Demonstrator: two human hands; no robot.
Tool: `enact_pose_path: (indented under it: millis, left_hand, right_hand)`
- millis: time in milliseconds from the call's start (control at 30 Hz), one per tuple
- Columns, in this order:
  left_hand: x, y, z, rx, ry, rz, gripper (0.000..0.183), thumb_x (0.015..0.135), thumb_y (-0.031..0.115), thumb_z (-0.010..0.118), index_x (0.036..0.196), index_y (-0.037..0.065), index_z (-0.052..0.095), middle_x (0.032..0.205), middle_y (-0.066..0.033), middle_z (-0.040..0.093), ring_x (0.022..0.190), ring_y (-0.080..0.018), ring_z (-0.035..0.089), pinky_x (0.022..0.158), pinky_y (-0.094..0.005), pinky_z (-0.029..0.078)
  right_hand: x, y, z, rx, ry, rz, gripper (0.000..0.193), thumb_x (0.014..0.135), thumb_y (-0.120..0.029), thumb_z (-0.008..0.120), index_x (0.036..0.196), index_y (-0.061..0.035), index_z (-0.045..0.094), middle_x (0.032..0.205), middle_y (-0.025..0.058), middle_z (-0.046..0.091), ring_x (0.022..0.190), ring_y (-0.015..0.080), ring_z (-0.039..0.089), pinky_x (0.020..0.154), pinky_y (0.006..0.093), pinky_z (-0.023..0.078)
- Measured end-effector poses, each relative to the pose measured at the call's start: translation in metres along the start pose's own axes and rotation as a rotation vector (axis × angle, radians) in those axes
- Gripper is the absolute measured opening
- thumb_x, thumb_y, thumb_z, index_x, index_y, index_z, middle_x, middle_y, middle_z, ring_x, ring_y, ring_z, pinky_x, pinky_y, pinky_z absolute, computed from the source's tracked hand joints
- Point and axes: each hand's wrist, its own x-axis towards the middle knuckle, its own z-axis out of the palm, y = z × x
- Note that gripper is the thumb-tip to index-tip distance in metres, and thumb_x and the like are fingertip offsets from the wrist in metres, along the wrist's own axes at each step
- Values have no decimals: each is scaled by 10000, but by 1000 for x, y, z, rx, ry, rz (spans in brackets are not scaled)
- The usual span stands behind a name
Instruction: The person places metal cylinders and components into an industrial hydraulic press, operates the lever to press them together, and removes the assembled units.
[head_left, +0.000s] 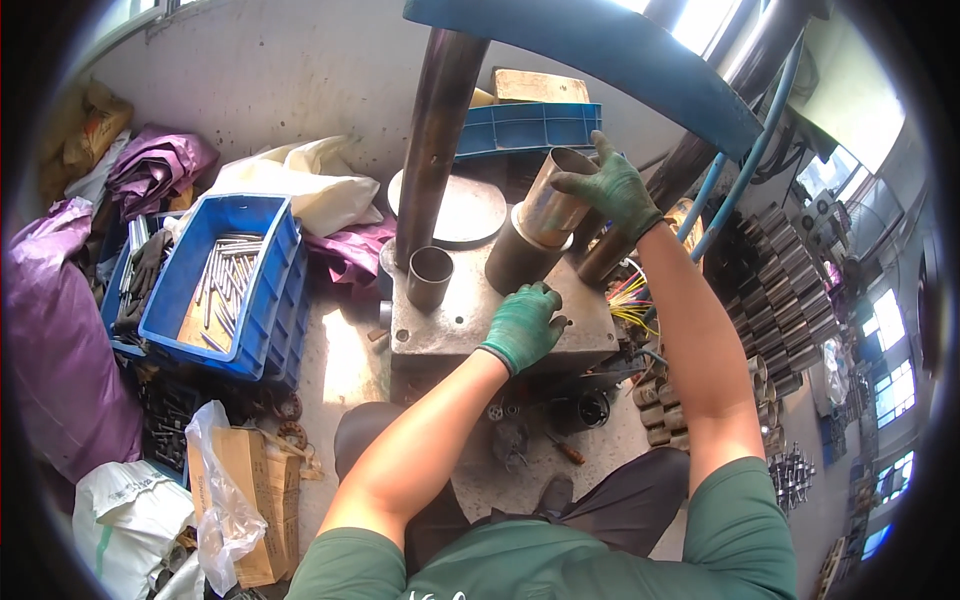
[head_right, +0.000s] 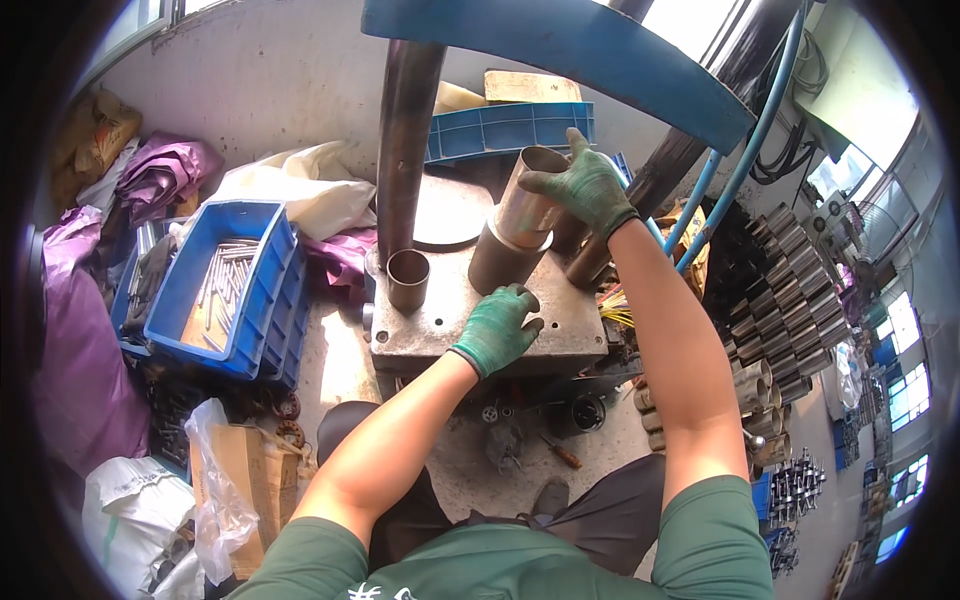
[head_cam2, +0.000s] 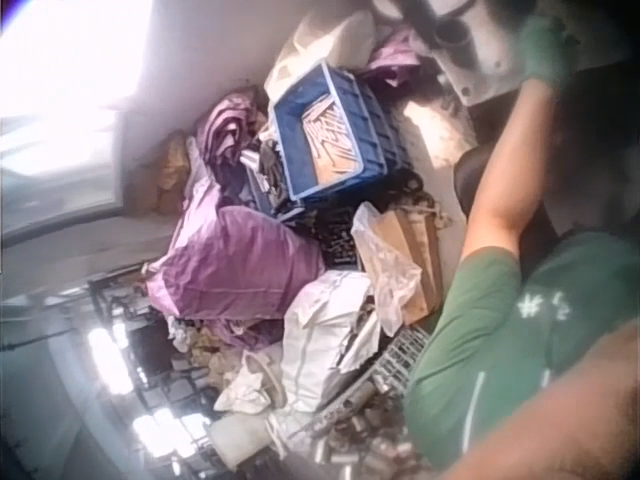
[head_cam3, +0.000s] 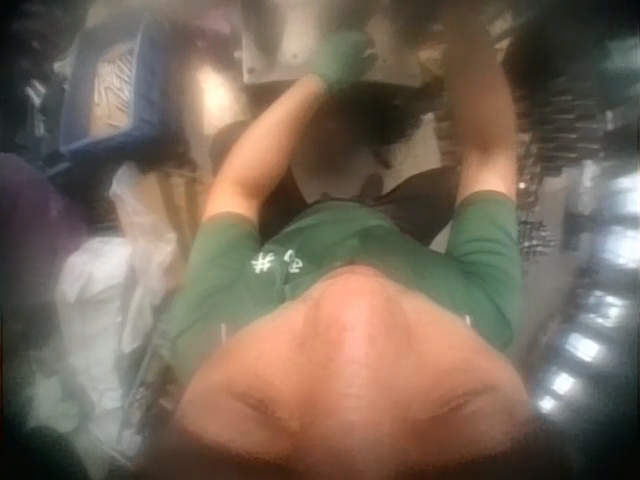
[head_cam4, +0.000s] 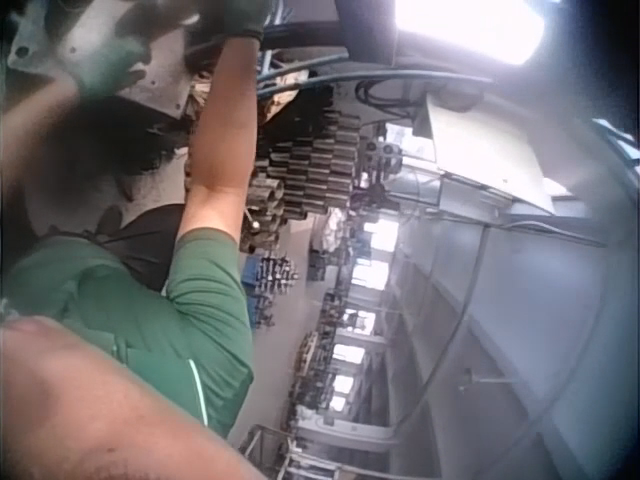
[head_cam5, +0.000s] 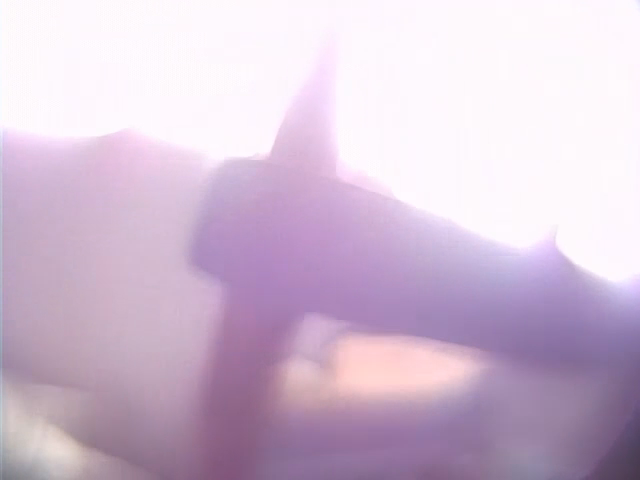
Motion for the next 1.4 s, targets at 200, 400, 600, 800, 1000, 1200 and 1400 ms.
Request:
enact_pose_path:
  millis: [200, 400, 600, 800, 1000, 1200, 1400]
  left_hand:
    - [3, -2, 2, -59, -31, 7, 232, 915, 206, 767, 1060, 30, 730, 1159, -194, 684, 1112, -386, 665, 971, -489, 553]
    - [9, -6, 6, -33, -10, 24, 247, 910, 217, 771, 1066, 28, 741, 1150, -191, 692, 1105, -384, 669, 976, -484, 551]
    - [12, -6, 7, -12, -28, -7, 256, 906, 225, 778, 1076, 36, 747, 1160, -186, 699, 1112, -381, 670, 980, -480, 551]
    - [10, -4, 12, -48, -5, 16, 269, 908, 218, 785, 1106, 42, 741, 1158, -174, 703, 1110, -376, 671, 977, -474, 548]
    - [9, 5, 14, -71, -21, 24, 282, 918, 214, 779, 1134, 40, 730, 1188, -181, 698, 1145, -378, 661, 996, -471, 543]
    - [2, 8, 20, -235, 82, 27, 387, 924, 242, 791, 1234, 34, 687, 1227, -191, 679, 1168, -369, 661, 1021, -451, 542]
    - [-20, 46, 40, -772, 200, -33, 558, 877, 62, 822, 1364, 17, 553, 1279, -119, 649, 1229, -215, 639, 1084, -379, 513]
  right_hand:
    - [1, 7, 8, 279, -15, 4, 1255, 680, -556, 960, 1544, 166, 407, 1340, 273, 691, 1240, 304, 694, 1036, 348, 554]
    - [1, -1, -5, 260, 18, -6, 1166, 674, -523, 972, 1492, 157, 494, 1300, 283, 713, 1191, 302, 723, 1015, 353, 571]
    - [-6, 6, -2, 295, 84, -76, 1152, 668, -545, 974, 1465, 157, 529, 1291, 299, 716, 1189, 319, 730, 1014, 365, 578]
    - [-4, 9, 5, 252, 112, -125, 1155, 683, -590, 957, 1461, 153, 537, 1330, 322, 695, 1201, 359, 728, 1014, 401, 582]
    - [2, 37, -26, 722, 31, 136, 599, 827, -483, 884, 1145, 2, 735, 930, 28, 668, 835, 116, 644, 810, 299, 578]
    - [-95, 49, -20, 1494, 223, 345, 572, 969, -484, 711, 1322, -39, 639, 1252, 118, 695, 1170, 272, 678, 1007, 446, 565]
    - [-224, 49, 23, 1982, 46, 764, 734, 977, -655, 561, 1437, -83, 576, 1377, 174, 641, 1282, 364, 613, 1092, 563, 513]
